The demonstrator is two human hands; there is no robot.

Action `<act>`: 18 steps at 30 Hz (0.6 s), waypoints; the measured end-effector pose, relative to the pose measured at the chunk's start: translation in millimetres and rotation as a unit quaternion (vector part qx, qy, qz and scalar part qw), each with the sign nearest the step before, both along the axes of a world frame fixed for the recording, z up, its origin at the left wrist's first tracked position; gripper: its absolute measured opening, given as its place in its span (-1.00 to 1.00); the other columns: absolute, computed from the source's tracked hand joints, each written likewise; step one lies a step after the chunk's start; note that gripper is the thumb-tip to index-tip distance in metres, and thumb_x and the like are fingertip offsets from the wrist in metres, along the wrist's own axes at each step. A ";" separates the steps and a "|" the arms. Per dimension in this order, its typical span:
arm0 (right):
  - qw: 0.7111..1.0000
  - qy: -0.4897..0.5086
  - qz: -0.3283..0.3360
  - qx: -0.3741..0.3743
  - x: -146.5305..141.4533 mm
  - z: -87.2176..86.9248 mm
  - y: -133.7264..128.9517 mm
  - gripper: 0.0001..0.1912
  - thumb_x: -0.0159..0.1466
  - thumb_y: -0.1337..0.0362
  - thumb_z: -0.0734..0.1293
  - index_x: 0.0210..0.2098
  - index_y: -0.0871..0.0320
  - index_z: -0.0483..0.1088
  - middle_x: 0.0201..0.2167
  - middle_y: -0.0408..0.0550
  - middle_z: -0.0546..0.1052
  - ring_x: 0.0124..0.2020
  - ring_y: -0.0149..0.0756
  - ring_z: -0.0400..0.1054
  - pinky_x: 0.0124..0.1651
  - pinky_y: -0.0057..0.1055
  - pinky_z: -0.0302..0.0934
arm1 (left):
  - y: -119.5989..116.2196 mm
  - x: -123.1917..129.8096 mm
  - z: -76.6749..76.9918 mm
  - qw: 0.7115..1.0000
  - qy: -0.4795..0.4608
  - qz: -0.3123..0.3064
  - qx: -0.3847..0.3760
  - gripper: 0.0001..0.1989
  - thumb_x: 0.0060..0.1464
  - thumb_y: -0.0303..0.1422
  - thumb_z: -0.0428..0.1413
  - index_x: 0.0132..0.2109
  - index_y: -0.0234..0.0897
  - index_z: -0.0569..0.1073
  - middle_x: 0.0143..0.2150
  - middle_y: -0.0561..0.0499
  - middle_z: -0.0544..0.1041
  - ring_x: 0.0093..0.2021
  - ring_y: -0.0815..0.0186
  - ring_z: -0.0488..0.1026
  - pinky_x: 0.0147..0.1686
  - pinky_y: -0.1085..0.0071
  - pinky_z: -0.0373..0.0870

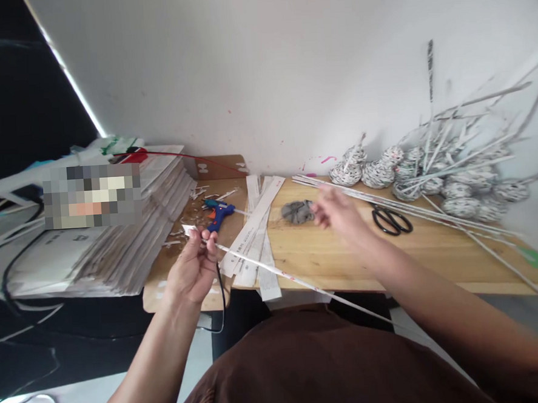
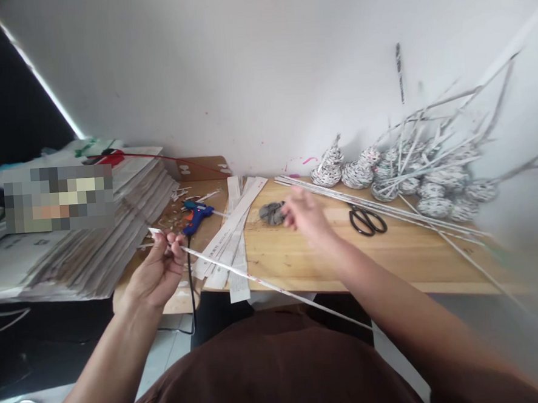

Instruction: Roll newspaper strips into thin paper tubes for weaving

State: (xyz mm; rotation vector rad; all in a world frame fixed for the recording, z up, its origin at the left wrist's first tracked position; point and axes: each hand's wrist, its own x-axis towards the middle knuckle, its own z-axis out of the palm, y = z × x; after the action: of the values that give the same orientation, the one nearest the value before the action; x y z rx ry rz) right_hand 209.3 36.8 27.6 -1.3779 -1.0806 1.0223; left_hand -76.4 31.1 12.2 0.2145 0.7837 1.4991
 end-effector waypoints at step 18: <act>0.904 -0.279 0.325 -0.004 -32.9 -17.3 -43.6 -0.57 0.41 0.06 0.08 -0.28 0.18 0.44 -0.50 -0.08 0.44 -0.55 -0.40 0.27 -0.44 -0.43 0.15 | 11.4 -16.4 0.3 0.997 0.009 0.066 0.037 -0.65 0.31 -0.45 -0.10 -0.38 -0.40 0.48 -0.44 0.03 0.51 -0.36 0.48 0.55 -0.38 0.71 0.51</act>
State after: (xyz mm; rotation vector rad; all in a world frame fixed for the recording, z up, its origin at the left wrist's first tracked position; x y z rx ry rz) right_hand 176.3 -6.8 10.3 -1.3800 -2.0627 1.1099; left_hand -92.8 42.5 12.5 0.2354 0.7689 1.6547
